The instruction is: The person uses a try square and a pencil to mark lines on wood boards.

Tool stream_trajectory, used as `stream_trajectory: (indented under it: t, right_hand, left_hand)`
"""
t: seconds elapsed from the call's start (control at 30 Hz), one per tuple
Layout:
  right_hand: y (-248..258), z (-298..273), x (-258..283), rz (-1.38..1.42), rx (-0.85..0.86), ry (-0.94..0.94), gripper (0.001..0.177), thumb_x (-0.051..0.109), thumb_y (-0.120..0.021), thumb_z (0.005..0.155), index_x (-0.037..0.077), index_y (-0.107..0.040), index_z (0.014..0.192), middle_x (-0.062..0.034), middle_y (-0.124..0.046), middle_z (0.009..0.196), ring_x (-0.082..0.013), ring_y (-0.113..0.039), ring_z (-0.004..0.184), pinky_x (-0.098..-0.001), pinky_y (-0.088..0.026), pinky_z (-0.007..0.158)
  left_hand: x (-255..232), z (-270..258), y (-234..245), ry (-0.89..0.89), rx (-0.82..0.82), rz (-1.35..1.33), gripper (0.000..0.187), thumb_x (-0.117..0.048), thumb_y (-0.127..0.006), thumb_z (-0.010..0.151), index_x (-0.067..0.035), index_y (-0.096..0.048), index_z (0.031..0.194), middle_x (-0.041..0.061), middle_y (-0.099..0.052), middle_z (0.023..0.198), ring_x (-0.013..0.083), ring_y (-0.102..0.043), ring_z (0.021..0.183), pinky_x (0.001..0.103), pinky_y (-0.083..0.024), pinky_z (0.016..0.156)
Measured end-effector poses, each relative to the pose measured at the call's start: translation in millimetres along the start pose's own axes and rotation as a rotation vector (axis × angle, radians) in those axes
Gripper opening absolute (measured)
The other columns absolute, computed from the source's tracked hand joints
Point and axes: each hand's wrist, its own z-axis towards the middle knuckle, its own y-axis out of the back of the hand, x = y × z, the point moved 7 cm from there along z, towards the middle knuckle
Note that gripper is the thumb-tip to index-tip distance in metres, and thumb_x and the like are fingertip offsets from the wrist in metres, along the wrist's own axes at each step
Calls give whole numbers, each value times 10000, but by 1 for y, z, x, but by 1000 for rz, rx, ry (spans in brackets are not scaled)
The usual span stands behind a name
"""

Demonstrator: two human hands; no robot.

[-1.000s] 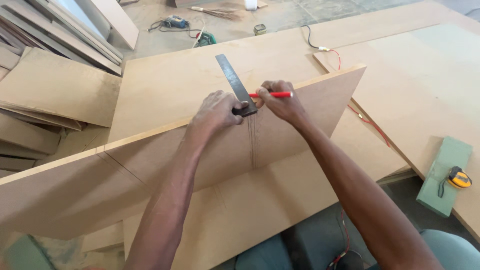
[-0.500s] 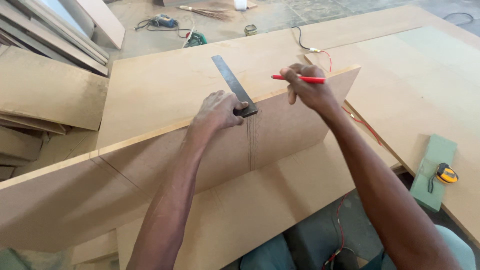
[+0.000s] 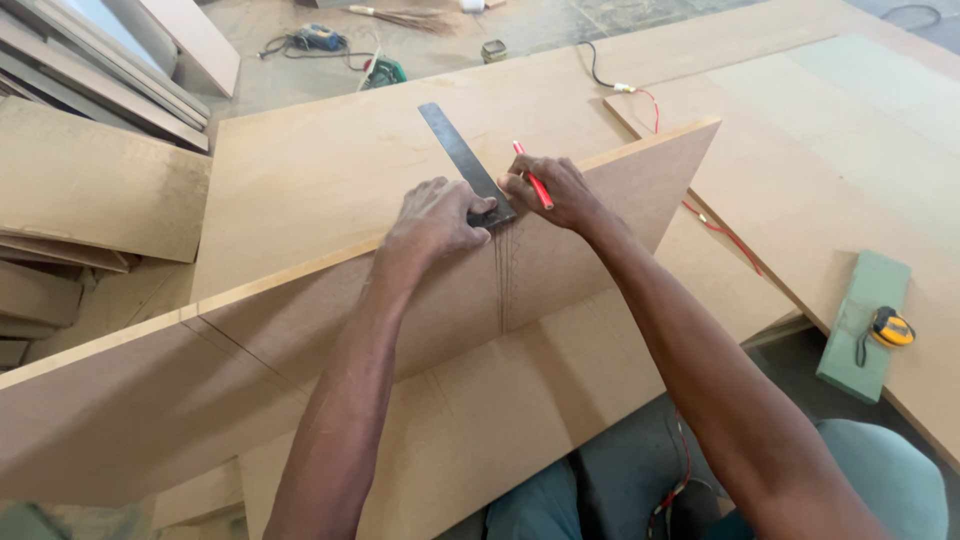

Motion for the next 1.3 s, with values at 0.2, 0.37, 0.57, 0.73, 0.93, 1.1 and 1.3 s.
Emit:
stream_trajectory:
  t: [0.2, 0.37, 0.57, 0.73, 0.93, 1.1, 1.3]
  right_hand:
    - [2, -1, 6, -12, 6, 1, 363, 411, -677, 967, 51, -709, 931, -139, -731, 772, -314, -723, 735, -422, -539, 713]
    - [2, -6, 8, -16, 19, -39, 388, 433, -712, 941, 46, -716, 920, -132, -719, 732, -294, -714, 691, -414, -536, 678]
    - [6, -4, 16, 25, -6, 0, 379, 431, -711, 942, 54, -719, 910, -131, -698, 705, -292, -701, 671, -413, -526, 673]
    - [5, -6, 15, 6, -17, -1, 380, 433, -719, 938, 55, -719, 908, -131, -693, 696, -292, -698, 670, -417, -523, 673]
    - [5, -7, 17, -11, -25, -18, 404, 462, -725, 922, 58, -726, 905, -126, -695, 677, -284, -694, 648, -411, -523, 660]
    - [6, -8, 13, 4, -10, -64, 416, 470, -715, 921, 55, -723, 915, -126, -683, 662, -276, -686, 629, -405, -518, 637]
    - [6, -9, 17, -24, -22, -22, 405, 466, -705, 933, 63, -720, 899, -115, -698, 686, -277, -690, 663, -412, -507, 702]
  left_hand:
    - [-2, -3, 9, -117, -93, -55, 510, -327, -865, 627, -273, -794, 1129, 150, -765, 940, 335, -709, 890, 432, -538, 869]
    - [2, -8, 9, -108, -63, -116, 532, -349, -842, 655, -268, -774, 1176, 167, -745, 912, 328, -718, 809, 423, -549, 811]
    - [5, -9, 13, -12, -13, -135, 554, -352, -846, 652, -279, -762, 1194, 196, -737, 883, 330, -720, 794, 411, -551, 811]
    - [6, -8, 10, -73, -37, -249, 607, -336, -883, 607, -234, -755, 1191, 172, -753, 1014, 296, -743, 869, 396, -547, 854]
    - [8, -10, 11, 41, 37, -277, 616, -346, -881, 621, -265, -754, 1218, 182, -750, 947, 300, -730, 798, 409, -560, 810]
    - [7, -12, 11, 127, 108, -229, 581, -368, -846, 654, -305, -750, 1224, 185, -745, 743, 279, -721, 674, 392, -581, 755]
    - [7, -7, 9, 29, 23, -159, 574, -384, -846, 630, -307, -767, 1193, 155, -764, 829, 283, -725, 742, 394, -560, 802]
